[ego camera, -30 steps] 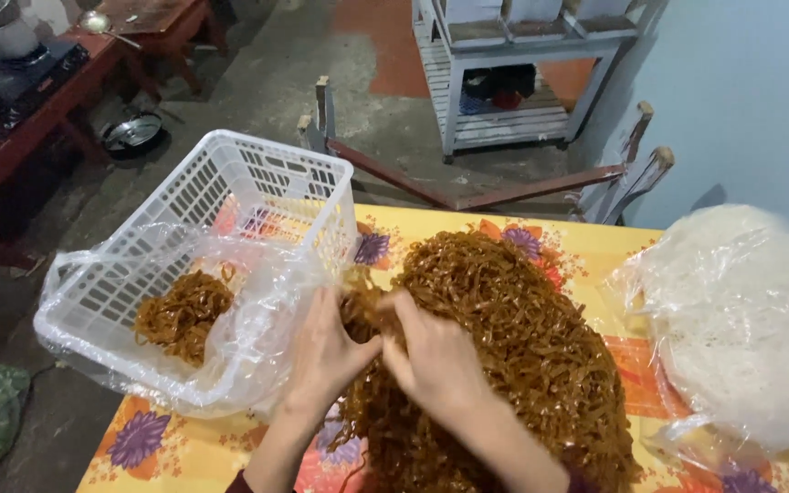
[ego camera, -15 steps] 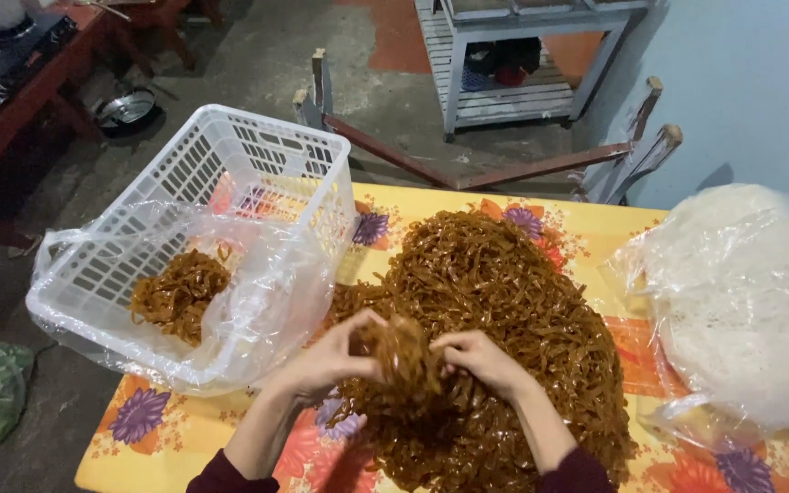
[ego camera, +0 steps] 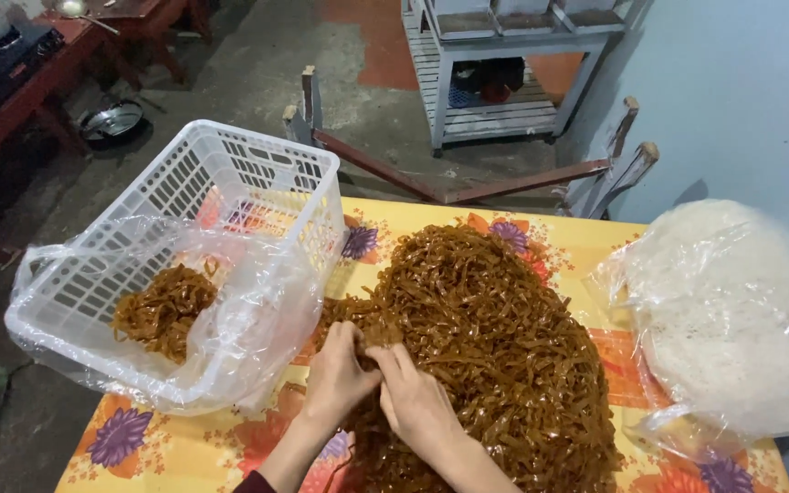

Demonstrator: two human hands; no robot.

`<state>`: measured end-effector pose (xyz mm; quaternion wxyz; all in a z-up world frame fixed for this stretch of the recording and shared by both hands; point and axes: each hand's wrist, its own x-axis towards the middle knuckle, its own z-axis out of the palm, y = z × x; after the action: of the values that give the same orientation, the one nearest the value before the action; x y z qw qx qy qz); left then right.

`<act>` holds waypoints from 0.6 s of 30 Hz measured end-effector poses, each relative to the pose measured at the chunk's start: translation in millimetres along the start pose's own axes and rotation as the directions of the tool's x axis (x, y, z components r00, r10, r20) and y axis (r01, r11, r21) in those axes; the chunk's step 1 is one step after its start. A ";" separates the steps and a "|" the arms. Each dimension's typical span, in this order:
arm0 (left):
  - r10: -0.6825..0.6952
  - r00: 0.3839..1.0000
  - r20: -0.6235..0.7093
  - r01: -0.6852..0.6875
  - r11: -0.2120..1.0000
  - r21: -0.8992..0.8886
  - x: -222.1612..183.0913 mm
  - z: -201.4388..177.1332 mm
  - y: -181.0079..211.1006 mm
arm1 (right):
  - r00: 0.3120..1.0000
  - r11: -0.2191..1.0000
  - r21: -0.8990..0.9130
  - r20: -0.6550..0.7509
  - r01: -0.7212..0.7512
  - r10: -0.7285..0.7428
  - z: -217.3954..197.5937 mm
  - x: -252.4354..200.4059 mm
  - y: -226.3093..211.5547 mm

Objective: The person repeatedly picks up handfuls of brown noodles from a large pile on a table, separates them, and places them into a white plastic basket lined with a clear plastic bag. The process continues throughout the clip.

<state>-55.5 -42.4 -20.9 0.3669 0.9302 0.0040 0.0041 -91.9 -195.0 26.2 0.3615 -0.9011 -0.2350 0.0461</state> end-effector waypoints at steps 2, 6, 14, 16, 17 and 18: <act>-0.117 0.992 0.042 0.123 0.973 -0.195 9.0 -0.2 -2.0 | 0.994 0.983 0.154 -0.002 -0.105 0.107 -11.5 -8.2 -6.1; -0.204 0.935 0.289 0.333 0.785 -0.523 8.5 -24.4 26.0 | 0.878 0.596 0.710 0.064 -0.375 0.475 -20.8 -19.7 17.1; 0.182 0.757 0.627 0.369 0.674 -0.640 31.8 -14.1 -20.8 | 0.851 0.401 0.771 0.335 -0.494 0.404 -26.7 -10.6 43.2; 0.124 0.678 0.725 0.561 0.550 -0.618 19.8 -23.7 -14.8 | 0.793 0.340 0.732 0.445 -0.590 0.416 -21.4 -8.1 55.8; 0.116 0.675 0.729 0.641 0.398 -0.656 11.5 -29.6 -7.7 | 0.801 0.355 0.740 0.409 -0.571 0.436 -20.5 -6.7 58.8; 0.110 0.670 0.734 0.700 0.233 -0.675 3.0 -35.3 -0.7 | 0.809 0.369 0.748 0.373 -0.552 0.455 -19.7 -5.4 61.8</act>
<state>-52.9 -17.8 4.5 0.8027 0.4416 0.0678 -0.3951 -67.5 -248.7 -1.4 0.6974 -0.6429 0.0835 0.3055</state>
